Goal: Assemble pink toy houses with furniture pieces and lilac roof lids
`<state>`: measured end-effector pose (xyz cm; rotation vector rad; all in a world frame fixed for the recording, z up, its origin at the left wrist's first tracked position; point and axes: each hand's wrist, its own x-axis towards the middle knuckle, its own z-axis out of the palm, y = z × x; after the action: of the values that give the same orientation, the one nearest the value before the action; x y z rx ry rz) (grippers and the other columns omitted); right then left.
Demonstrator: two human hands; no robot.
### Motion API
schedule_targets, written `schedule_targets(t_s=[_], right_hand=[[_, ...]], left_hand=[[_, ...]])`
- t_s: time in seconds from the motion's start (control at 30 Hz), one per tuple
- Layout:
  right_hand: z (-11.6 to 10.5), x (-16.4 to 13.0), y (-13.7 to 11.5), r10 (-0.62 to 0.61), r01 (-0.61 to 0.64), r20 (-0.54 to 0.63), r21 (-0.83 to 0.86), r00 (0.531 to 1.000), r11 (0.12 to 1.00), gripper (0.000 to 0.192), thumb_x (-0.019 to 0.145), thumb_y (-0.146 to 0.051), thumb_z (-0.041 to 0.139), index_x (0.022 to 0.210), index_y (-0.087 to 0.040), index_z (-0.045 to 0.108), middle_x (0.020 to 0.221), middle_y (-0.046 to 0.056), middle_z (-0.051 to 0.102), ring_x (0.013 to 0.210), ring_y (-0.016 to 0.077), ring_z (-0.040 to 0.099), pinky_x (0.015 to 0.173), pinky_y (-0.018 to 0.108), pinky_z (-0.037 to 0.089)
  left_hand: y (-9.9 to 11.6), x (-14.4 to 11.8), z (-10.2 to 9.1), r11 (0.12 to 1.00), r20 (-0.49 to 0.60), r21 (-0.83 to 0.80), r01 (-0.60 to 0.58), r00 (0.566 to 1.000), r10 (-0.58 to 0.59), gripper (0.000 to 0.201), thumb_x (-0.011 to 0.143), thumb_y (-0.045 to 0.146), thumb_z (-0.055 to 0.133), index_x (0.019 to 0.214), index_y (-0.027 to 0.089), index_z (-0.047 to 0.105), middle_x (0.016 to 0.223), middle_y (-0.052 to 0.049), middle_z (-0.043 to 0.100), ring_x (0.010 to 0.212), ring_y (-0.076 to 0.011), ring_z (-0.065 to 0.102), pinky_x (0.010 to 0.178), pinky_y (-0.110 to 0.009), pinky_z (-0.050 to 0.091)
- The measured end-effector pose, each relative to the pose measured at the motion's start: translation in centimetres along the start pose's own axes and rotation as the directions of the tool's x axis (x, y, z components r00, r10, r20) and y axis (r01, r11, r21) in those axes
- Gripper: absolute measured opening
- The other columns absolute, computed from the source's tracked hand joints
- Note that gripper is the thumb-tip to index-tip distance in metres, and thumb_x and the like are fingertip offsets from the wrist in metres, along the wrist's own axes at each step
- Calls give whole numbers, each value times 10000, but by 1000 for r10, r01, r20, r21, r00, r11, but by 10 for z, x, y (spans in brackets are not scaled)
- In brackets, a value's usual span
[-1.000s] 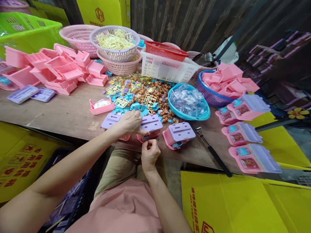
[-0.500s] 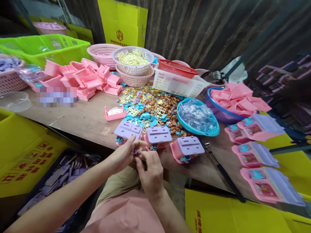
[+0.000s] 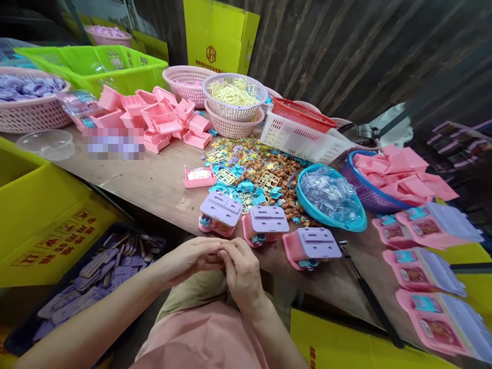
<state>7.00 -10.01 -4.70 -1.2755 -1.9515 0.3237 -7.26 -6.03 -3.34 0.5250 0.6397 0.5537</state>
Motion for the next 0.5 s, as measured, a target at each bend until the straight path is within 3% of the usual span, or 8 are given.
schedule_targets(t_s=[0.1,0.23,0.37,0.5], right_hand=[[5,2,-3,45,-45,-47,7,998,999,139,892,-153,478,899,-201,609,788,30,608,719,138,587,646,246,504],[12,1,0,-22,3,-150,-129,988,992,89,890,-170,498,882,-190,585,726,24,596,658,141,567,608,252,492],[8,2,6,-207,211,45,-168,977,963,204,923,-127,396,1004,-170,579,851,69,624,780,156,583,691,261,509],[-4,6,8,-204,256,245,-204,948,945,234,933,-139,355,996,-174,578,847,65,623,752,156,574,648,257,501]], left_hand=[[-3,3,-8,994,-16,104,-41,999,43,408,600,424,781,832,99,693,762,-49,646,709,-108,574,723,-222,454],[-11,8,-14,1000,-32,20,-15,999,16,445,573,466,789,801,96,692,772,-60,654,712,-123,607,767,-273,487],[-13,11,-17,1000,-99,8,-14,995,14,478,536,481,803,795,95,694,713,-40,632,621,-94,584,694,-250,501],[-8,11,-17,995,-104,96,17,995,-7,505,511,522,797,763,98,694,644,-25,617,572,-76,554,643,-222,487]])
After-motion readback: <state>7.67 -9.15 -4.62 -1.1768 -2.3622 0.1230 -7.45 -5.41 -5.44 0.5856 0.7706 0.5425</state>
